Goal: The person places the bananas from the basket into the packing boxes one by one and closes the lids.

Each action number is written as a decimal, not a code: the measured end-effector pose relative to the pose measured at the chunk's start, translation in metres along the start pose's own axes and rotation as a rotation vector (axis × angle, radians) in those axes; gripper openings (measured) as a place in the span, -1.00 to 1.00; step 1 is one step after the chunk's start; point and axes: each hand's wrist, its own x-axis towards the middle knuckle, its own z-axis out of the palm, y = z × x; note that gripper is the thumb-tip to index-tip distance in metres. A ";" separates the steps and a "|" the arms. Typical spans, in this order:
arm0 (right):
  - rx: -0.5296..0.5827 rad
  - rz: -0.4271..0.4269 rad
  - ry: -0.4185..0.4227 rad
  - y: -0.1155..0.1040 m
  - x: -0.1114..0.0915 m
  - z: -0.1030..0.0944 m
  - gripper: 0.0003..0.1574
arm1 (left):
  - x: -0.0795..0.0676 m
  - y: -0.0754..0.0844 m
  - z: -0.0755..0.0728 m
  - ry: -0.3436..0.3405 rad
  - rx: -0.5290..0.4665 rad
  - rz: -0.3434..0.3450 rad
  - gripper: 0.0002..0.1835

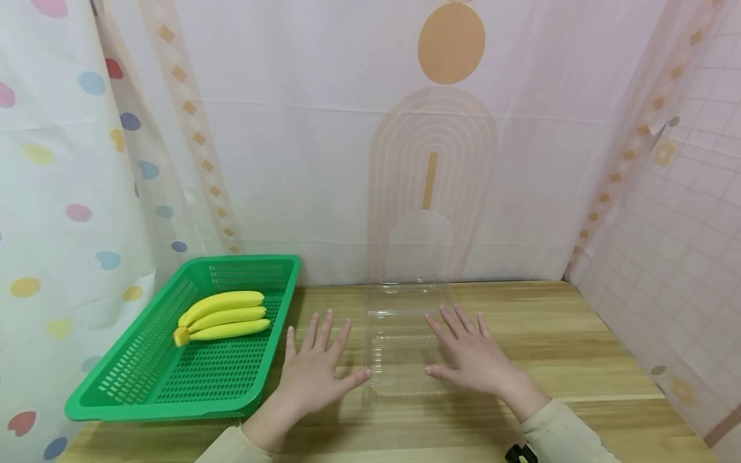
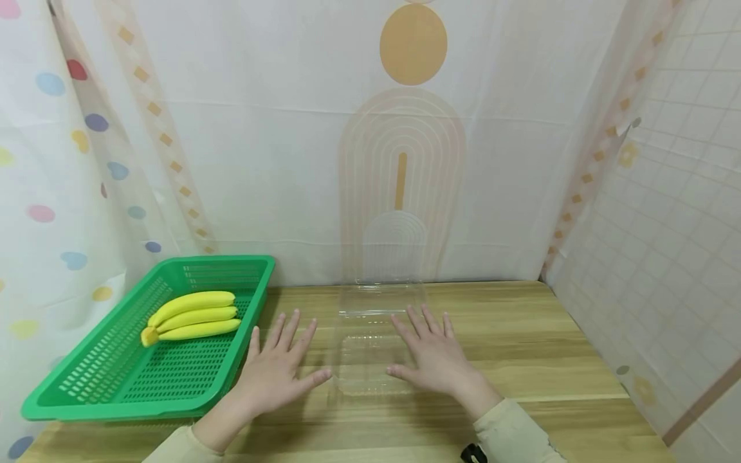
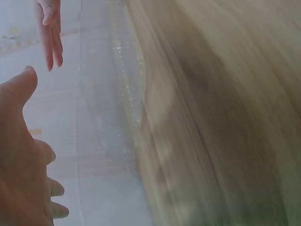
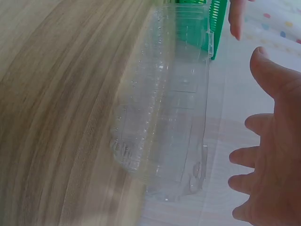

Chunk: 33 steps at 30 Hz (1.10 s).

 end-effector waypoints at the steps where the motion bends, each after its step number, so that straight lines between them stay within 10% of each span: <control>1: 0.003 0.000 0.002 0.000 -0.001 0.000 0.12 | -0.001 0.001 -0.001 0.002 -0.001 0.001 0.02; 33: 0.318 0.046 0.272 0.026 -0.009 0.001 -0.09 | -0.012 -0.020 -0.026 0.287 0.048 0.136 -0.04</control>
